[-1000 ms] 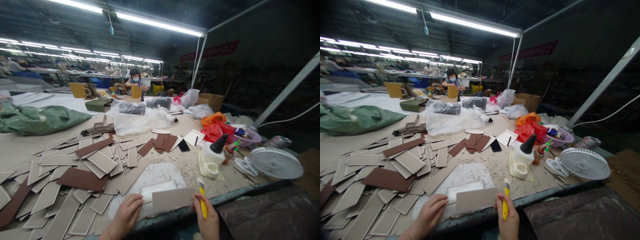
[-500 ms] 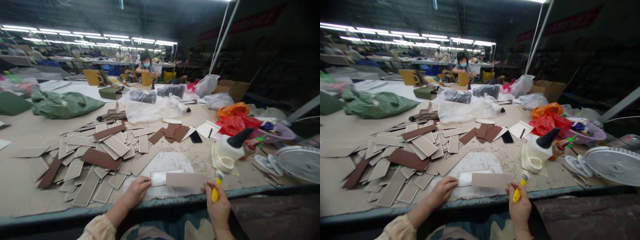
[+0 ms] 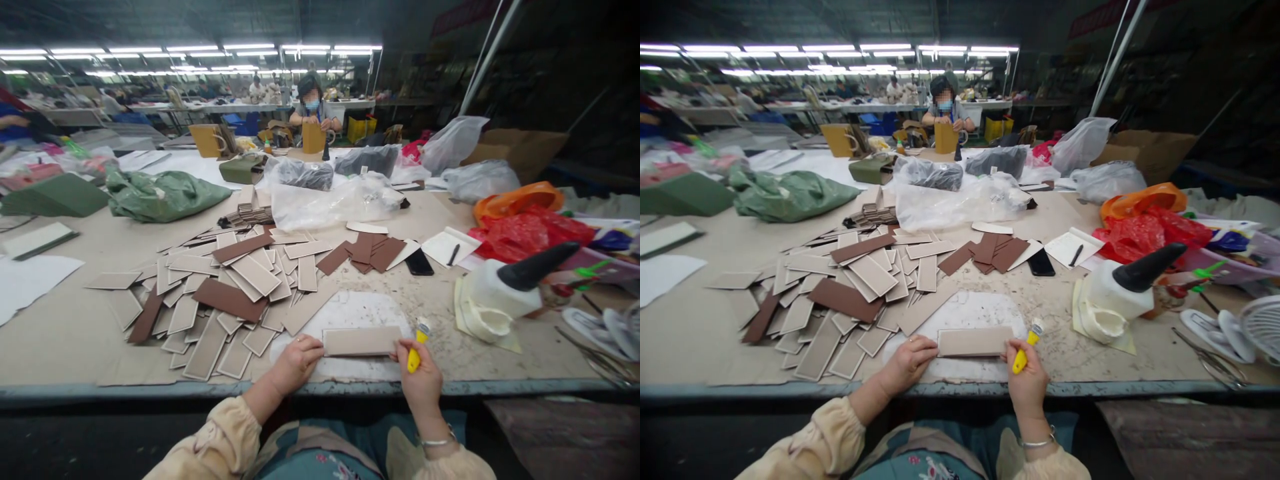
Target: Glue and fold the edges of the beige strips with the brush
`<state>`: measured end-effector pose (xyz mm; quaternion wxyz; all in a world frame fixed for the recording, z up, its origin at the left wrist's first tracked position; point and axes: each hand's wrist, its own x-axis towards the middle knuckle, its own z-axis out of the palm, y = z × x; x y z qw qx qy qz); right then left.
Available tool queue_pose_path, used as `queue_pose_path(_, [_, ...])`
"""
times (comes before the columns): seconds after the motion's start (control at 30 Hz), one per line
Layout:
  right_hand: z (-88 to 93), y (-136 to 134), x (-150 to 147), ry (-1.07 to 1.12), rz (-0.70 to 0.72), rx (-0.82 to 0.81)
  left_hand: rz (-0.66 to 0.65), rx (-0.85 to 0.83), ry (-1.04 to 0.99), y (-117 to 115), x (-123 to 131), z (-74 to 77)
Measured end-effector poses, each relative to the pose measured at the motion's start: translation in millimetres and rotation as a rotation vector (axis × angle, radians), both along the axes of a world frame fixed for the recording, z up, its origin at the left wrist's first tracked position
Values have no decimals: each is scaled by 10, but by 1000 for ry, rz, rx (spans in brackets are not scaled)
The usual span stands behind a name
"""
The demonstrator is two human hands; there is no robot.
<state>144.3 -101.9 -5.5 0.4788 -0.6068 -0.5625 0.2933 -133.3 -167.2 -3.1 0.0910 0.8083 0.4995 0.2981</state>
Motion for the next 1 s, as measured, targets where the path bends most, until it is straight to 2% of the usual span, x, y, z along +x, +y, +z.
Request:
queue_pose_path(0.17, [-58, 4, -12, -15, 39, -33, -12, -18, 14, 2, 4, 38])
queue_pose_path(1.0, [-165, -2, -12, -148, 9, -15, -6, -31, 38, -2, 28, 82])
